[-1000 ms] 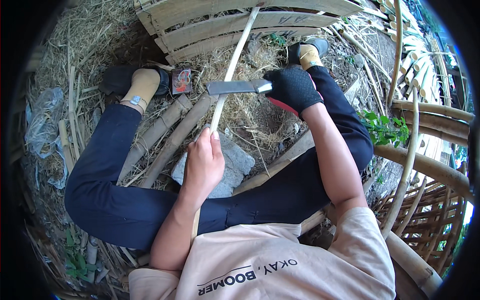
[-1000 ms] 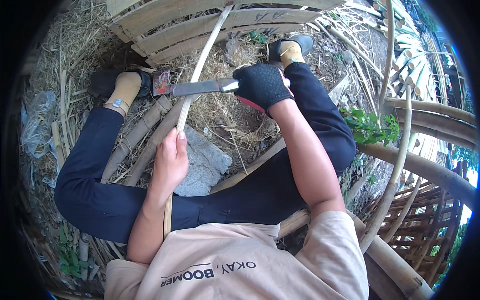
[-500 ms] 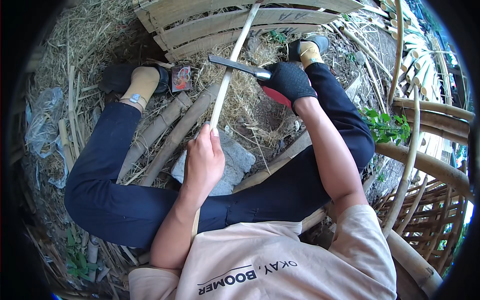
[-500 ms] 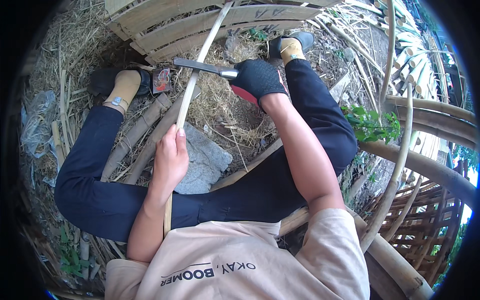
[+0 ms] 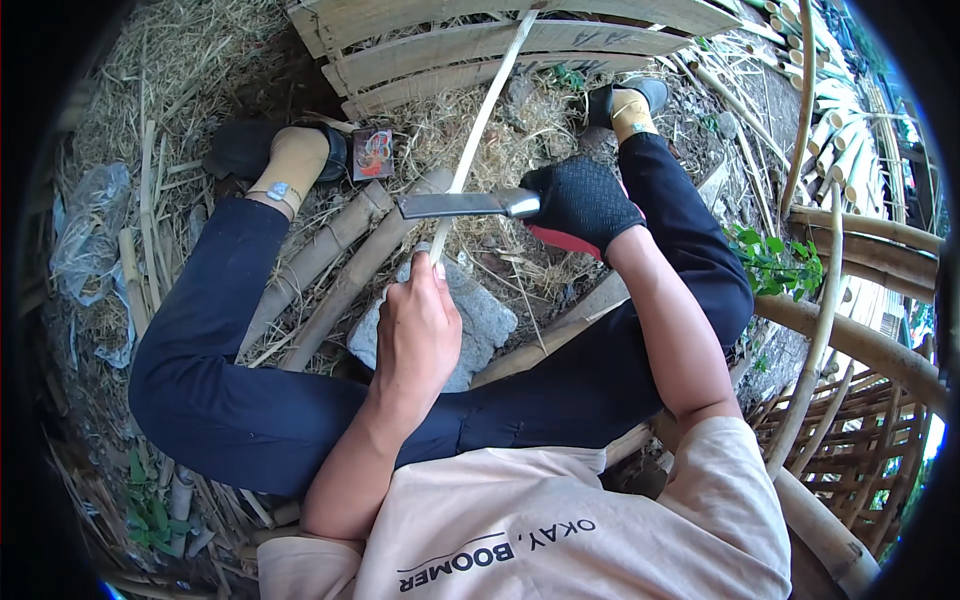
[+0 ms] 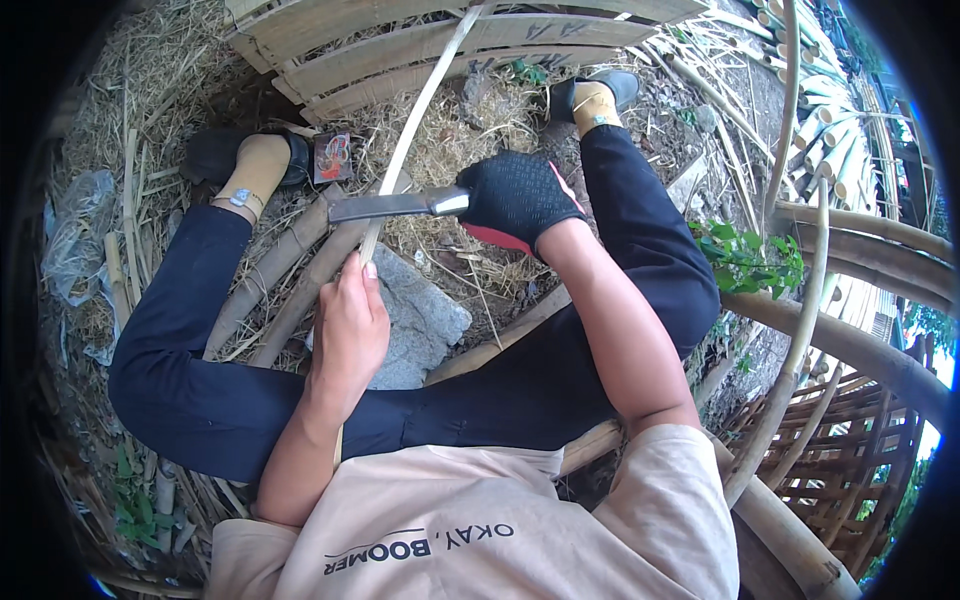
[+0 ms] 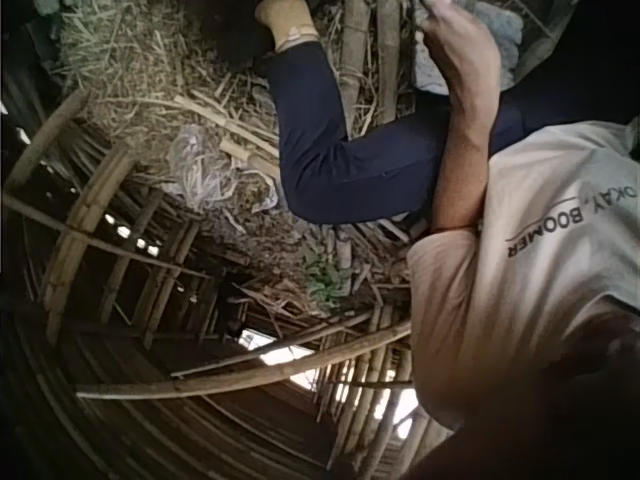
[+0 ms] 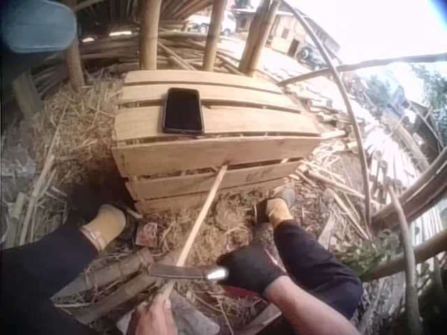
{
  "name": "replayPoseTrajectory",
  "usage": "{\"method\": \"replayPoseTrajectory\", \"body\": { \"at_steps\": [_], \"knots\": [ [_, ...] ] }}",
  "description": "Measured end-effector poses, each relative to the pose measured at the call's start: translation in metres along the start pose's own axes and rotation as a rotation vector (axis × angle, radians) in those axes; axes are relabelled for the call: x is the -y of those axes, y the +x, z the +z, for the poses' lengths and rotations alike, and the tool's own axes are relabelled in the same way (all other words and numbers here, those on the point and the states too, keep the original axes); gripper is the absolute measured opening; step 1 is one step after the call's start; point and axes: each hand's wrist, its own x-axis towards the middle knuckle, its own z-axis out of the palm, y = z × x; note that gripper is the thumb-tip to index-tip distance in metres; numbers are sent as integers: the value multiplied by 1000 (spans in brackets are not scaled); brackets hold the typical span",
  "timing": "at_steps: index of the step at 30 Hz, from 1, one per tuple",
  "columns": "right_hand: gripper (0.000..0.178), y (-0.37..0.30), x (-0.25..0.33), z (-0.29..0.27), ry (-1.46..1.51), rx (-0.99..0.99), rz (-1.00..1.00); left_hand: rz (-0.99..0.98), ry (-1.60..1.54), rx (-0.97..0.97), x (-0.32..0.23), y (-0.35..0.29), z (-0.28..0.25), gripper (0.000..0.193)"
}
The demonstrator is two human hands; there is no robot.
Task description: The person shaves a thin strip of bamboo with a knife, repeatedly scraping the blade along the wood to smooth it.
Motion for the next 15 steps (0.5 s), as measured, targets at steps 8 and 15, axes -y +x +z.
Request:
{"method": "replayPoseTrajectory", "body": {
  "at_steps": [8, 15],
  "knots": [
    [24, 0, 3, -4, -6, -63, 44, -34, -17, 29, -1, -1, -1, 23],
    [21, 5, 13, -5, 0, -30, 92, -27, 24, -2, -1, 3, -5, 22]
  ]
}}
